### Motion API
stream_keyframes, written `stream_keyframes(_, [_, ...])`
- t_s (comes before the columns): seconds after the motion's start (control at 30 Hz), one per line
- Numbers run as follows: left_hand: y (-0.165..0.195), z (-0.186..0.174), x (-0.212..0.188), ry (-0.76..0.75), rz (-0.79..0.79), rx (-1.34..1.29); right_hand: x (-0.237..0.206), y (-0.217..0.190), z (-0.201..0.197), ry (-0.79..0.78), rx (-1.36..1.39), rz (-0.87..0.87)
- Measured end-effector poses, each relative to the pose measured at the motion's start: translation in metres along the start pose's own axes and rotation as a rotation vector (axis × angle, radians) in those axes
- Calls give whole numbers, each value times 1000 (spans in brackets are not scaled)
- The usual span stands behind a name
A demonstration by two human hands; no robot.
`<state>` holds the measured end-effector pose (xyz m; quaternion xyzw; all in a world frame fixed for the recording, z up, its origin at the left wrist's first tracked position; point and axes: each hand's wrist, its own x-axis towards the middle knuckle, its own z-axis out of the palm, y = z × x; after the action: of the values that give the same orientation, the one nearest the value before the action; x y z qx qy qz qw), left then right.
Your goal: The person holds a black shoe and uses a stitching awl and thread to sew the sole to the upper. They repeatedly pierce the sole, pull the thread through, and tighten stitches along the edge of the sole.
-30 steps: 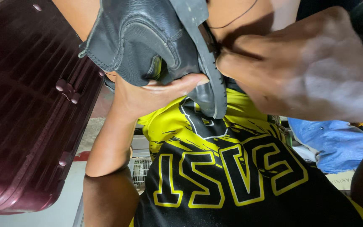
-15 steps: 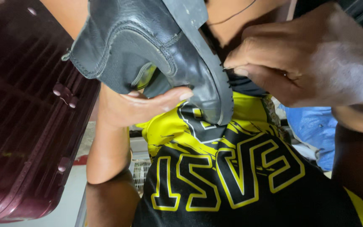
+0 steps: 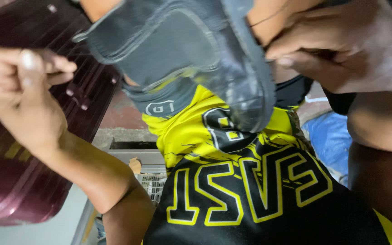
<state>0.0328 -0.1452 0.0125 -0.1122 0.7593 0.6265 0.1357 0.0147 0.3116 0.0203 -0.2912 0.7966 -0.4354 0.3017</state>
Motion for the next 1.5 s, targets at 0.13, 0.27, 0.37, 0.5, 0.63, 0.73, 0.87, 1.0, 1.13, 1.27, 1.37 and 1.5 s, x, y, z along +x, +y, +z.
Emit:
stream_keyframes(0.13, [-8,-30,-1,168,-166,237,1,-2,5,9,76,123])
stream_keyframes(0.27, [-8,-29,3,318,63,255,6,-6,7,-21,111,214])
stream_keyframes(0.37, [-5,-13,1,415,336,488,12,-11,5,-39,87,221])
stream_keyframes(0.5, [10,8,-7,251,476,631,20,-19,5,5,179,197])
stream_keyframes(0.63, [25,33,-9,-78,592,628,27,-25,4,16,166,166])
stream_keyframes(0.73, [25,42,-7,-58,659,645,29,-28,6,10,198,182])
stream_keyframes(0.87, [16,32,-12,-208,446,234,27,-27,11,48,264,201])
stream_keyframes(1.0, [15,24,-11,-343,150,-480,21,-24,7,22,191,173])
stream_keyframes(1.13, [30,40,-1,-395,-61,-680,10,-26,2,18,-68,178])
stream_keyframes(1.27, [54,59,-5,-369,101,212,-3,-19,-1,77,56,52])
stream_keyframes(1.37, [66,74,-2,-451,400,721,-18,-11,-3,96,72,-11])
stream_keyframes(1.5, [72,97,20,-700,460,690,-36,-3,-12,146,188,-182])
